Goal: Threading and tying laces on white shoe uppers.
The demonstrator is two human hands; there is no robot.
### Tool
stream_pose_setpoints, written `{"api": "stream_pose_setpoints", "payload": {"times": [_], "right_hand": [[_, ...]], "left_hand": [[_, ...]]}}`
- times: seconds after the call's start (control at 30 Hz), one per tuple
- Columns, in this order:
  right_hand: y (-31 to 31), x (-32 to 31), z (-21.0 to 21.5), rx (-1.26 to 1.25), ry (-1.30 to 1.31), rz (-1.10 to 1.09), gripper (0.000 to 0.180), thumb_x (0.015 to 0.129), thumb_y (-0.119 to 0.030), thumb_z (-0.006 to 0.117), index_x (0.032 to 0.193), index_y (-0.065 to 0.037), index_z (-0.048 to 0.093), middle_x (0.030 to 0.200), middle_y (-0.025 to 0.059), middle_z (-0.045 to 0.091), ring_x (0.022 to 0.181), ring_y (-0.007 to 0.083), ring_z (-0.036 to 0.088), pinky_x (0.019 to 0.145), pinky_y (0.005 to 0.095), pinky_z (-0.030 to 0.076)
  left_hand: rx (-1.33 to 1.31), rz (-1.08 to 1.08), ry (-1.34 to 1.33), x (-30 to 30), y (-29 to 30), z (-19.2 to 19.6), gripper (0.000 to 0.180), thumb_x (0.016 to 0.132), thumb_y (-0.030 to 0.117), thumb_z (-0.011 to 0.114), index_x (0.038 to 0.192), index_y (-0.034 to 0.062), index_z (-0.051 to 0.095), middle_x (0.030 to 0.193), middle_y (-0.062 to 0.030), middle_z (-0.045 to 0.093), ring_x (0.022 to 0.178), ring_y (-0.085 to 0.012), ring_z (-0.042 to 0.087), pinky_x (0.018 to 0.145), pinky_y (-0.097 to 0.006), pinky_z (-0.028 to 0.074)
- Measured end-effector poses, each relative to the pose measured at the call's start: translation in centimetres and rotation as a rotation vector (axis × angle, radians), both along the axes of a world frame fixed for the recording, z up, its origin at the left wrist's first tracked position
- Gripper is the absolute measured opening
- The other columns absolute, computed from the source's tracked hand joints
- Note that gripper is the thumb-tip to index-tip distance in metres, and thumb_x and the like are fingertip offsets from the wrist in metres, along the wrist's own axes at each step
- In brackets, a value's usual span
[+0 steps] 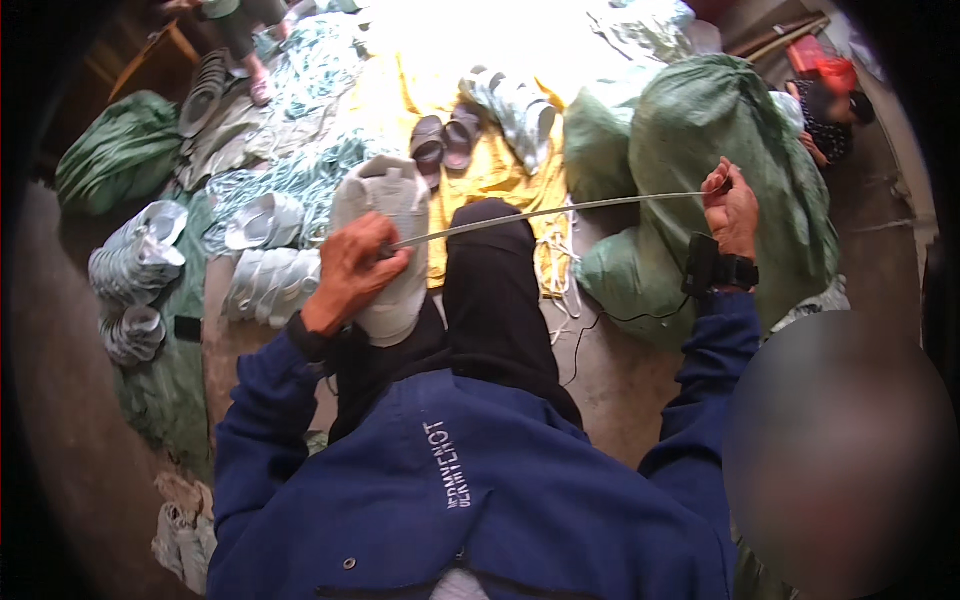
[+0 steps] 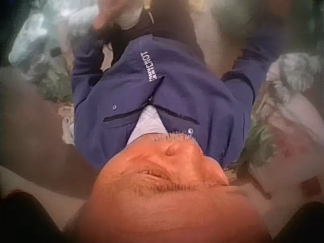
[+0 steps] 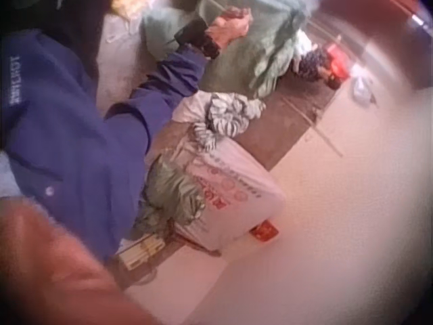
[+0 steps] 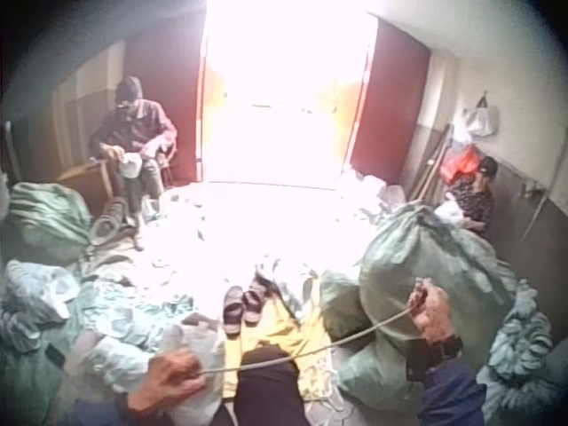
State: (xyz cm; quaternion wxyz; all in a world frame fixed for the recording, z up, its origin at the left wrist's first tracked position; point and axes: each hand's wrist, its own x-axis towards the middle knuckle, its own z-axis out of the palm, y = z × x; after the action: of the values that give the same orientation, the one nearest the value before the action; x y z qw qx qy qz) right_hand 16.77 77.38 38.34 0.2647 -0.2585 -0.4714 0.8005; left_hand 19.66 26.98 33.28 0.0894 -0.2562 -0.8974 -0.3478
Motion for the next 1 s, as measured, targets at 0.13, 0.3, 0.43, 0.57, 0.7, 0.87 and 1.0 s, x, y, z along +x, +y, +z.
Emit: {"api": "stream_pose_setpoints", "payload": {"times": [0.13, 0.3, 0.43, 0.57, 0.7, 0.87, 1.0], "right_hand": [[2.1, 2.3, 0.4, -0.013, -0.027, 0.044, 0.021, 0.094, -0.015, 0.053, 0.103, 0.003, 0.060, 0.075, 0.0025, 0.055, 0.058, 0.0118, 0.047, 0.047, 0.0239, 0.039], [-6.7, 3.3, -1.7, 0.329, -0.258, 0.293, 0.024, 0.094, -0.020, 0.055, 0.106, -0.001, 0.062, 0.071, -0.0025, 0.052, 0.052, 0.0053, 0.040, 0.041, 0.0204, 0.031], [-21.2, 3.5, -4.8, 0.478, -0.242, 0.841, 0.024, 0.093, -0.020, 0.056, 0.107, -0.003, 0.065, 0.071, -0.0043, 0.055, 0.055, 0.0020, 0.042, 0.046, 0.0181, 0.032], [-30.7, 4.1, -6.1, 0.616, -0.055, 1.109, 0.020, 0.093, -0.017, 0.057, 0.099, -0.001, 0.068, 0.071, -0.0012, 0.059, 0.061, 0.0030, 0.047, 0.053, 0.0202, 0.037], [-33.4, 3.9, -6.4, 0.667, -0.069, 1.159, 0.025, 0.092, -0.021, 0.060, 0.092, 0.003, 0.067, 0.061, -0.0007, 0.055, 0.060, 0.0045, 0.047, 0.053, 0.0222, 0.037], [-33.8, 3.9, -7.2, 0.717, -0.007, 1.134, 0.027, 0.091, -0.022, 0.061, 0.088, 0.004, 0.067, 0.059, -0.0020, 0.052, 0.059, 0.0041, 0.043, 0.051, 0.0241, 0.035], [-33.9, 3.8, -7.4, 0.699, -0.081, 1.161, 0.028, 0.090, -0.023, 0.062, 0.085, 0.004, 0.067, 0.059, -0.0013, 0.053, 0.059, 0.0044, 0.044, 0.051, 0.0243, 0.036]], "left_hand": [[-0.061, 0.045, -0.077, 0.1, -0.9, 0.3, 0.023, 0.073, 0.023, 0.068, 0.073, 0.0057, 0.052, 0.069, -0.0108, 0.050, 0.064, -0.0294, 0.055, 0.055, -0.039, 0.040], [-0.018, -0.003, 0.026, -0.1, -2.4, -0.5, 0.025, 0.071, 0.019, 0.070, 0.073, 0.0041, 0.050, 0.069, -0.0115, 0.047, 0.065, -0.0297, 0.053, 0.056, -0.039, 0.040], [0.005, 0.007, 0.043, 0.3, -2.9, -0.8, 0.026, 0.070, 0.019, 0.070, 0.075, 0.0034, 0.050, 0.071, -0.0121, 0.047, 0.065, -0.0302, 0.053, 0.056, -0.038, 0.040], [0.017, 0.031, 0.037, 0.6, -3.2, -0.6, 0.026, 0.068, 0.019, 0.071, 0.075, 0.0048, 0.051, 0.072, -0.0108, 0.050, 0.066, -0.0292, 0.055, 0.057, -0.037, 0.043], [0.030, 0.052, 0.058, 0.7, -3.8, -0.5, 0.027, 0.065, 0.019, 0.073, 0.076, 0.0058, 0.052, 0.072, -0.0091, 0.051, 0.067, -0.0283, 0.056, 0.057, -0.037, 0.044], [0.043, 0.042, 0.054, 0.8, -4.3, -0.8, 0.028, 0.063, 0.019, 0.074, 0.076, 0.0063, 0.053, 0.073, -0.0084, 0.052, 0.069, -0.0280, 0.056, 0.058, -0.037, 0.044], [0.046, 0.042, 0.058, 0.7, -4.2, -1.0, 0.028, 0.062, 0.018, 0.074, 0.075, 0.0065, 0.053, 0.074, -0.0081, 0.052, 0.070, -0.0277, 0.056, 0.058, -0.037, 0.044]]}}
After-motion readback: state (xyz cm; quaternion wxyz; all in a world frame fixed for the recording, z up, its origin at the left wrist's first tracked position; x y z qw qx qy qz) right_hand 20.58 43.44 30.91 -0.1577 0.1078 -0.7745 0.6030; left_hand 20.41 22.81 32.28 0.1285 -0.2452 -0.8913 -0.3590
